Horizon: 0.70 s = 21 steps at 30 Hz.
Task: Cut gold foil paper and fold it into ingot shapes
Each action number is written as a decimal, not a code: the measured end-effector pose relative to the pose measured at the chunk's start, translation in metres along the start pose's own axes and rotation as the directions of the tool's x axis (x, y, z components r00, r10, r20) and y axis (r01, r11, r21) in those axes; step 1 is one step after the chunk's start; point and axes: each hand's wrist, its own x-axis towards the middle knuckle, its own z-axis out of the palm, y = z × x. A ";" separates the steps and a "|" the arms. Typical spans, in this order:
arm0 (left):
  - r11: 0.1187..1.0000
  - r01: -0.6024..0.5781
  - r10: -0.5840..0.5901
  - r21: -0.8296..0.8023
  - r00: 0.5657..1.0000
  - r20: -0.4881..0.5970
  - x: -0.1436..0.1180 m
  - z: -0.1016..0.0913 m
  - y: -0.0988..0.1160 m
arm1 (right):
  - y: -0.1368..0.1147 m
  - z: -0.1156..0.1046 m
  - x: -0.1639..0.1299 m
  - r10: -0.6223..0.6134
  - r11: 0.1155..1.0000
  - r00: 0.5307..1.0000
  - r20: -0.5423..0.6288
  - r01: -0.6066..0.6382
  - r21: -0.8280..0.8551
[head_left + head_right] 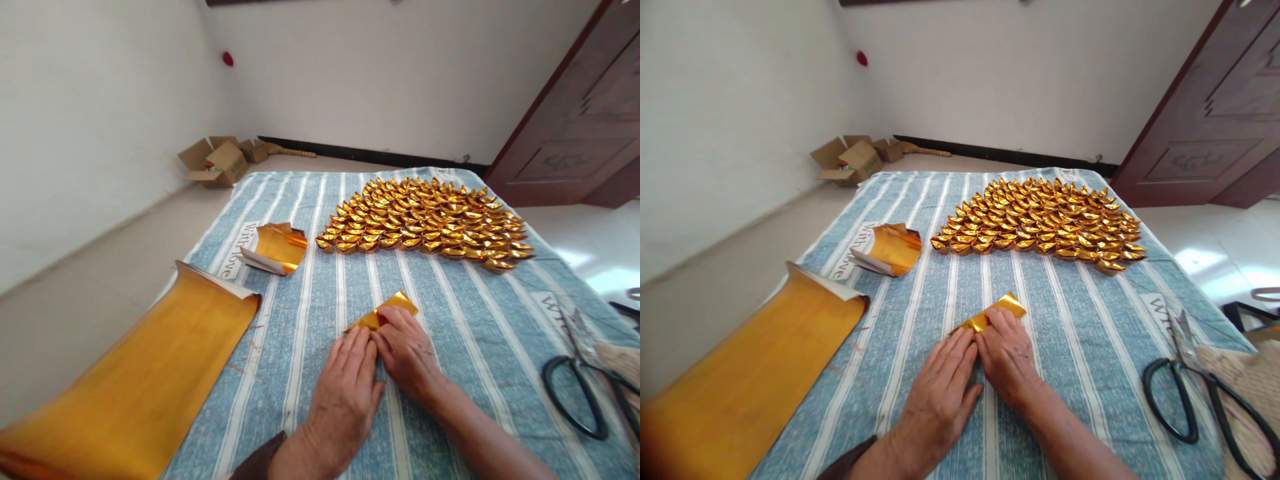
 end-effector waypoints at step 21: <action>0.997 0.069 -0.065 -0.034 0.991 0.114 -0.006 0.010 -0.002 | 0.000 0.000 -0.001 0.000 1.000 1.000 -0.006 0.000 0.003</action>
